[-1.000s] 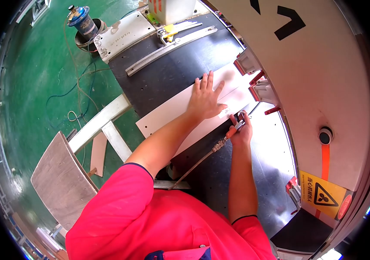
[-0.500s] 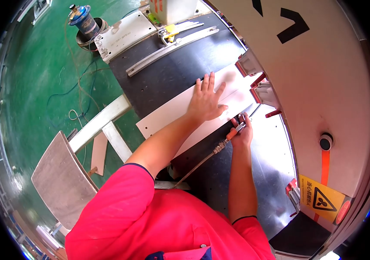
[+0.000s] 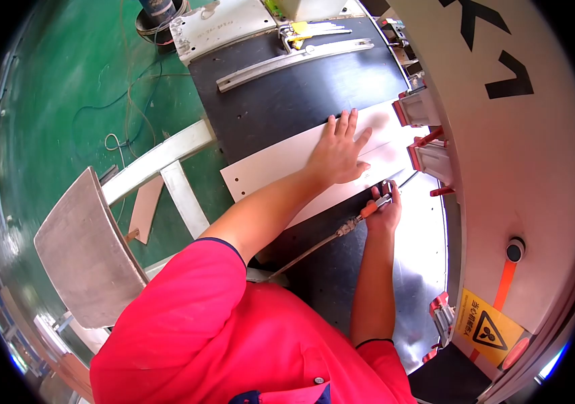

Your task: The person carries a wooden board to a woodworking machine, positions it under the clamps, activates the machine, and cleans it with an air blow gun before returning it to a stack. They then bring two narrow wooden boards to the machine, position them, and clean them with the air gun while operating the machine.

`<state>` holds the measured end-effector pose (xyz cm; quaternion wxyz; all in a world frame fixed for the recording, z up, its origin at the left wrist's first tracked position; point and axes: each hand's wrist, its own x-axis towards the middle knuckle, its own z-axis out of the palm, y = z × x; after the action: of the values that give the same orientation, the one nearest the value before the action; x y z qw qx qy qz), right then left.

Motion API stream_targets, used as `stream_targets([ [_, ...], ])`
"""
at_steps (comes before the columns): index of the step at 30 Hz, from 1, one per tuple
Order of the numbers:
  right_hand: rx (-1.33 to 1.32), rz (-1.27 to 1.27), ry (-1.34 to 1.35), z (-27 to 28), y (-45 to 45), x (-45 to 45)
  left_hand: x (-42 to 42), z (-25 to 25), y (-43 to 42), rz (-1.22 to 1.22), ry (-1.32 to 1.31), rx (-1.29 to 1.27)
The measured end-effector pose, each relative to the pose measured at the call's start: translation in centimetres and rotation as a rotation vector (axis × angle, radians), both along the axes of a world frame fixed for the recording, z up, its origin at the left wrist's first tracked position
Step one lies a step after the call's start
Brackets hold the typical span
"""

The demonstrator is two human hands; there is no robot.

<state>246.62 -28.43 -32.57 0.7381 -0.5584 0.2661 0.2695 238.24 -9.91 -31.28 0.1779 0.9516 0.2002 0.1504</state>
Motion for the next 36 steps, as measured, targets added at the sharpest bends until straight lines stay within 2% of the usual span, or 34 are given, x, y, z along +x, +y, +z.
stream_targets([
  [28,0.075,0.004,0.027,0.8,-1.8,-1.6,0.3,-0.2,0.0,-0.009,0.032,0.045],
  [34,0.074,0.015,0.039,0.3,-2.8,-2.1,1.0,-2.0,0.1,0.010,-0.110,0.039],
  [36,0.060,-0.003,0.043,0.4,-2.7,-2.2,0.5,-0.8,0.2,-0.044,-0.173,0.008],
])
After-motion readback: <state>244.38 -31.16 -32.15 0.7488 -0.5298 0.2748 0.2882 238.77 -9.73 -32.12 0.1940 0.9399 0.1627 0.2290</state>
